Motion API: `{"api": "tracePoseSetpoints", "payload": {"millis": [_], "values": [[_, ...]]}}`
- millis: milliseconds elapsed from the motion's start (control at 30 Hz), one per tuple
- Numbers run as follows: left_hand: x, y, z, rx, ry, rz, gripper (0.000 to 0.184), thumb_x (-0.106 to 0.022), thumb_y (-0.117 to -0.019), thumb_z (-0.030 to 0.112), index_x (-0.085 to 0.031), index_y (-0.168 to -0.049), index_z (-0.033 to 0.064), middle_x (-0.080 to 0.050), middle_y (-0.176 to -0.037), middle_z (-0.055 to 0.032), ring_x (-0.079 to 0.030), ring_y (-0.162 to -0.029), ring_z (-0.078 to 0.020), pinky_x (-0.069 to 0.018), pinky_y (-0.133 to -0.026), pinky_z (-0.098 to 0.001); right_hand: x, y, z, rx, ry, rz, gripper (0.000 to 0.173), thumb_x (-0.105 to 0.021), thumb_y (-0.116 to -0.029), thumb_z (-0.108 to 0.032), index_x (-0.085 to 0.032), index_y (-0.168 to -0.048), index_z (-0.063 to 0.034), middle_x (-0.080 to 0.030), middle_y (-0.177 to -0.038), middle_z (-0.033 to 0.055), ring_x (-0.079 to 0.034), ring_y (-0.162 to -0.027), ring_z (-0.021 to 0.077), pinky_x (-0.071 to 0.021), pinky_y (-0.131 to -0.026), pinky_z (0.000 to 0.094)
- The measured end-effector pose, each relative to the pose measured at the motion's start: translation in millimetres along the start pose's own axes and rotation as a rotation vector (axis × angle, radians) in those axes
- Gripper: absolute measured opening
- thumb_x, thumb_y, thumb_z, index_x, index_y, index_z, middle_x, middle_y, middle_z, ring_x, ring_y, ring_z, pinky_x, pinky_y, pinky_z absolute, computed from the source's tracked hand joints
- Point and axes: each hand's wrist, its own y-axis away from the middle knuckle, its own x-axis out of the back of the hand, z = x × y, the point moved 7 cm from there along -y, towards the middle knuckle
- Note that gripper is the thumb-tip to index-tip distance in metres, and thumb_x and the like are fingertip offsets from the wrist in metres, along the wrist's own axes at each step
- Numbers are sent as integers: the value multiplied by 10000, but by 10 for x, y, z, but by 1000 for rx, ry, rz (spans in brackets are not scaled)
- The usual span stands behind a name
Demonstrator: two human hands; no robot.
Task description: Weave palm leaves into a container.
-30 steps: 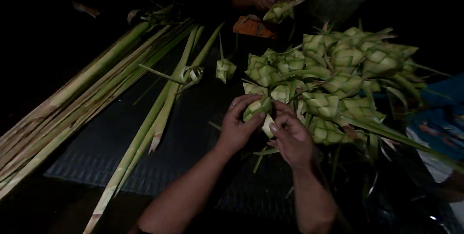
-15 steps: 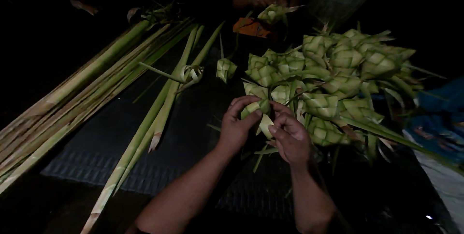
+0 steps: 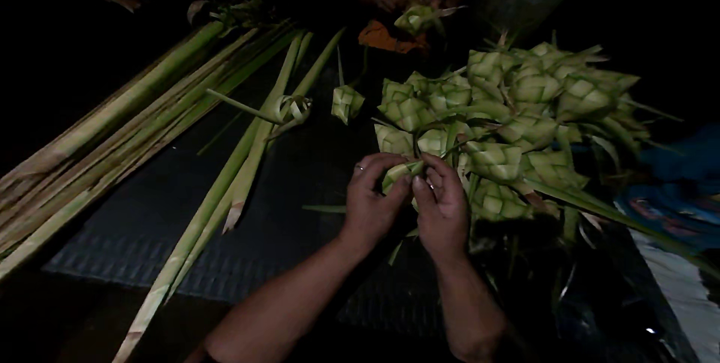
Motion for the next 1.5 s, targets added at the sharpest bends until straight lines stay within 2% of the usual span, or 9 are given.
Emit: {"api": "tracePoseSetpoints", "payload": {"millis": [133,300,433,533,667,900,1067,1267,1500], "values": [[-10,13,12,-64,-104,2,244,-738,-882,84,-720,-1125,68,-642,-1202,-58,-599,-1125,-124,-532,-924,-280,-2,22,-24,105,79,43,368,-575,-1032,-120,-563,-1365,38,-655,-1280,75,-624,-1155,36,-524,-998,216],[-48,10,3,-82,-250,-47,311,-726,-912,169,-707,-1206,70,-593,-1312,-110,-589,-1164,-171,-541,-920,-318,106,-8,47,128,240,122,357,-663,-968,-132,-661,-1294,14,-651,-1158,105,-627,-945,42,-540,-843,172],[-52,-20,-78,92,-203,-149,458,-759,-914,216,-639,-1340,98,-542,-1440,-102,-584,-1236,-146,-544,-968,-316,127,-40,44,71,198,89,373,-632,-975,-64,-604,-1331,41,-668,-1177,92,-651,-971,14,-556,-850,168],[-36,-49,-133,186,-251,-190,672,-810,-868,226,-519,-1466,136,-536,-1429,-96,-578,-1239,-174,-538,-990,-378,136,-48,43,75,200,64,378,-617,-985,-77,-587,-1343,41,-675,-1209,88,-654,-1005,17,-556,-862,180],[-48,-63,-114,102,-457,-193,506,-810,-858,292,-658,-1300,97,-552,-1389,-136,-548,-1245,-281,-505,-990,-467,119,-50,55,112,347,-20,356,-642,-977,-152,-661,-1310,-30,-647,-1291,129,-649,-1123,134,-575,-901,265],[-21,-109,-57,-76,-643,-183,435,-824,-833,282,-715,-1220,115,-566,-1379,-156,-512,-1265,-374,-454,-1006,-563,166,-64,77,20,449,16,307,-657,-935,-63,-701,-1235,-22,-688,-1179,148,-692,-964,145,-592,-830,282],[-24,-140,-64,-156,-794,-210,409,-801,-842,327,-734,-1198,137,-562,-1392,-191,-507,-1264,-439,-445,-992,-612,97,-47,66,-31,468,35,314,-613,-917,50,-710,-1213,9,-706,-1150,191,-705,-938,226,-594,-798,342],[23,-175,-154,-64,-698,-262,399,-773,-875,326,-727,-1222,135,-536,-1431,-155,-476,-1305,-400,-426,-998,-608,88,-71,-26,-108,378,25,351,-685,-905,1,-661,-1243,95,-689,-1133,244,-684,-917,228,-570,-809,316],[-6,-143,-178,26,-639,-284,350,-736,-906,283,-716,-1228,146,-531,-1434,-112,-469,-1321,-347,-420,-1032,-570,106,-60,139,-90,386,-28,327,-701,-892,-4,-693,-1219,2,-682,-1149,167,-697,-918,172,-603,-788,300]]}}
